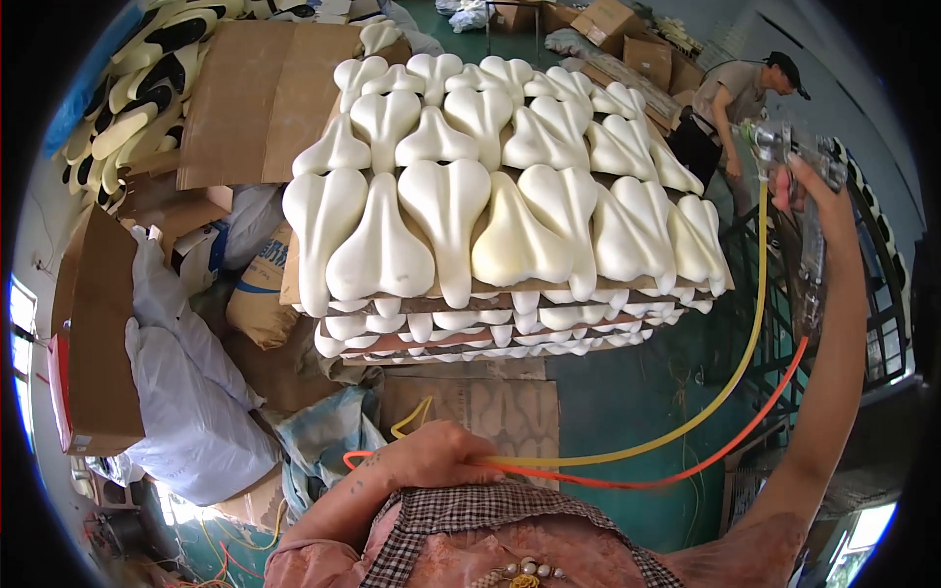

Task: Apply spray coating or adhesive to layers of bicycle seats in a factory setting.

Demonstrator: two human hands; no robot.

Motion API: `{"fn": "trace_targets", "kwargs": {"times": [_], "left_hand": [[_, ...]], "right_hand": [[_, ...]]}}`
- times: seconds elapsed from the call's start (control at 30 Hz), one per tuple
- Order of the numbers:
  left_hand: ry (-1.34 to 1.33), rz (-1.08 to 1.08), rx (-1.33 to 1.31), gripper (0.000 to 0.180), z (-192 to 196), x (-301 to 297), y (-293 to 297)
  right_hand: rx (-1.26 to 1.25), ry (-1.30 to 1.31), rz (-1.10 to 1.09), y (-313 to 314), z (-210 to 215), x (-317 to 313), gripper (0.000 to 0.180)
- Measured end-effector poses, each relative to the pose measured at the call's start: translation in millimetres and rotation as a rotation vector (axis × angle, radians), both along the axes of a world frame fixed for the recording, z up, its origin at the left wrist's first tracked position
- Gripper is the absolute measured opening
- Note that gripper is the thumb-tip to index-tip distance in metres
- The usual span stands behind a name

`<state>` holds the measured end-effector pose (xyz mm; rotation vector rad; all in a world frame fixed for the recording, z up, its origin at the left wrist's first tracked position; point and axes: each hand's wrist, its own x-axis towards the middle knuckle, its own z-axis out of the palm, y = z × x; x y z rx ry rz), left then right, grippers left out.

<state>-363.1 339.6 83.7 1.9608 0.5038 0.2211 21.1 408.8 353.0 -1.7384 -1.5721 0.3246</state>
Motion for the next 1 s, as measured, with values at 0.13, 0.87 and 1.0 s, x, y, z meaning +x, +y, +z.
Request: {"fn": "trace_targets", "kwargs": {"times": [0.13,0.87,1.0], "left_hand": [[-0.033,-0.022,0.013,0.025,-5.5,10.2,-4.8],[-0.008,-0.093,0.028,0.036,0.5,127.3,-133.8],[-0.001,-0.079,0.031,0.035,2.9,122.9,-138.5]], "right_hand": [[-0.043,-0.010,0.005,-25.2,-2.6,0.0,0.028],[-0.152,0.082,0.082,-200.3,-0.2,97.8,0.021],[-0.171,0.154,0.155,-210.4,-7.2,88.9,0.020]]}}
